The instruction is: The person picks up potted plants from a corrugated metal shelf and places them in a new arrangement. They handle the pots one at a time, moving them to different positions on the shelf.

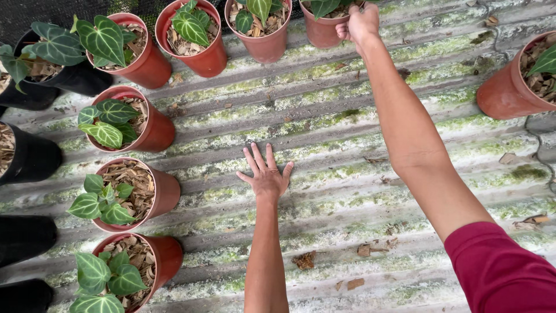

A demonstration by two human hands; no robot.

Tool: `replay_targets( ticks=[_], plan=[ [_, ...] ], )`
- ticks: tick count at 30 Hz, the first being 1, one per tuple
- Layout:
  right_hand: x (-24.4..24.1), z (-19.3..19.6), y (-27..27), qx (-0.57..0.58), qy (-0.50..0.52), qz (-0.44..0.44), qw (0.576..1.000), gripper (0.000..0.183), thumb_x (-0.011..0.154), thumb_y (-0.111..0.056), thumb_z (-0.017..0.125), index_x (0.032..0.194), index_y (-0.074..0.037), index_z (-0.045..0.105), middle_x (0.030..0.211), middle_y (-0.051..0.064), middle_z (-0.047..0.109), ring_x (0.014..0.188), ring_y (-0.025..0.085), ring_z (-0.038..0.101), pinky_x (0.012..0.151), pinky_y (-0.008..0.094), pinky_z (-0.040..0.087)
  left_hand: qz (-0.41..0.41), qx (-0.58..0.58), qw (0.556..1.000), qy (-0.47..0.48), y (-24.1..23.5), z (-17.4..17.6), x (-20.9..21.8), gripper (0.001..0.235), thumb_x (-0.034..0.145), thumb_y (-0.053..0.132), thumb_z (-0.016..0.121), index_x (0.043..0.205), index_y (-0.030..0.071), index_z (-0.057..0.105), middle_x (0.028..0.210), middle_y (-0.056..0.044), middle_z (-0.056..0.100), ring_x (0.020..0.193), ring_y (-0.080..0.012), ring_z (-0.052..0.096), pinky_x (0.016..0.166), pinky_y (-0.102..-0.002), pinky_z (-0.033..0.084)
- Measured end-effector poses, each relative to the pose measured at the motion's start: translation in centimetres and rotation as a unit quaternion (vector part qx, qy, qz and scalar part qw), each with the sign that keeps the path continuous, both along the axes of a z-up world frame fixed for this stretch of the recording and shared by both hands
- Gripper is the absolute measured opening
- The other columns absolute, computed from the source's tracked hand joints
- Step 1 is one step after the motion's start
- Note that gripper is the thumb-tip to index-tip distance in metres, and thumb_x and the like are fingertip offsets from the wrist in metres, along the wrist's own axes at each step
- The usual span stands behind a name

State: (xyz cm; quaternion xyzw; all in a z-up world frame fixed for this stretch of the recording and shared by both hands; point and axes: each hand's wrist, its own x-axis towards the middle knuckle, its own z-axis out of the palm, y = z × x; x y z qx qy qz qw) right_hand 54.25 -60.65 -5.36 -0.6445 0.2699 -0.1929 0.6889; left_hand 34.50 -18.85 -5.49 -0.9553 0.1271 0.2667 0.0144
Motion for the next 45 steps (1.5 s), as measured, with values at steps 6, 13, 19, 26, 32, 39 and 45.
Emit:
replay_targets(
  ticks=[6, 13, 19, 26, 32, 39, 45],
  plan=[
    [0.3, -0.1, 1.0, -0.005, 0.023, -0.049, 0.999, 0.026, 0.110, -0.015, 0.041, 0.121, 0.004, 0.056, 0.071, 0.012, 0.075, 0.053, 0.016, 0.074, 0.051, 0.027, 0.066, 0.001, 0.003, 1.000, 0.006, -0.1, 0.3, 0.1, 0.092, 0.093, 0.080, 0.024, 0.166, 0.028, 0.000, 0.171, -0.012, -0.020, 0.154, -0.0350, -0.025, 0.113, -0.081, 0.006],
    [-1.2, 1.6, 1.8, 0.063, 0.049, 0.034, 0.996, 0.044, 0.106, -0.032, 0.042, 0.139, -0.003, 0.039, 0.080, 0.011, 0.074, 0.061, 0.018, 0.075, 0.053, 0.030, 0.065, -0.003, 0.022, 0.999, 0.048, -0.2, 0.8, 0.6, 0.096, 0.091, 0.084, 0.019, 0.165, 0.029, -0.008, 0.169, -0.011, -0.028, 0.151, -0.0338, -0.031, 0.114, -0.080, 0.004],
    [-16.7, 2.6, 5.8, -0.047, 0.012, 0.100, 0.994, 0.045, 0.106, -0.015, 0.057, 0.148, -0.004, 0.048, 0.092, 0.013, 0.067, 0.073, 0.015, 0.065, 0.053, 0.030, 0.053, 0.000, 0.031, 0.998, 0.048, -0.3, 0.3, 1.0, 0.097, 0.090, 0.084, 0.019, 0.164, 0.030, -0.014, 0.167, -0.009, -0.034, 0.150, -0.0315, -0.035, 0.113, -0.080, 0.002],
    [-40.7, 4.1, -4.5, -0.041, 0.002, -0.332, 0.942, 0.019, 0.102, -0.006, 0.041, 0.120, -0.012, 0.044, 0.090, 0.009, 0.060, 0.062, 0.016, 0.060, 0.045, 0.025, 0.051, 0.000, -0.010, 1.000, 0.005, 0.2, -1.5, 0.8, 0.096, 0.091, 0.082, 0.024, 0.165, 0.028, -0.004, 0.169, -0.011, -0.023, 0.153, -0.0334, -0.030, 0.112, -0.082, 0.002],
    [-46.1, 2.8, -17.7, 0.034, 0.073, -0.289, 0.954, 0.034, 0.110, -0.036, 0.054, 0.129, -0.015, 0.035, 0.090, 0.013, 0.065, 0.055, 0.018, 0.059, 0.043, 0.029, 0.042, -0.006, 0.001, 1.000, 0.016, -0.1, -1.6, 0.9, 0.095, 0.091, 0.081, 0.023, 0.164, 0.028, -0.006, 0.169, -0.011, -0.026, 0.151, -0.0333, -0.032, 0.111, -0.082, 0.002],
    [-43.2, 2.4, -15.5, -0.142, -0.025, -0.151, 0.978, 0.035, 0.109, 0.001, 0.044, 0.140, -0.006, 0.029, 0.101, 0.016, 0.064, 0.070, 0.024, 0.065, 0.054, 0.035, 0.052, 0.005, 0.005, 1.000, 0.030, -0.7, 0.5, 0.8, 0.092, 0.091, 0.084, 0.021, 0.165, 0.035, -0.006, 0.170, -0.006, -0.027, 0.154, -0.0303, -0.028, 0.115, -0.079, 0.005],
    [-32.1, 5.3, -2.8, 0.045, -0.068, 0.042, 0.996, 0.032, 0.103, 0.001, 0.046, 0.134, -0.007, 0.042, 0.097, 0.017, 0.062, 0.076, 0.028, 0.068, 0.056, 0.033, 0.047, 0.025, -0.009, 1.000, 0.016, -0.6, 0.8, 0.4, 0.091, 0.093, 0.081, 0.028, 0.164, 0.034, -0.006, 0.171, -0.006, -0.023, 0.155, -0.0310, -0.025, 0.115, -0.079, 0.003]
  ],
)
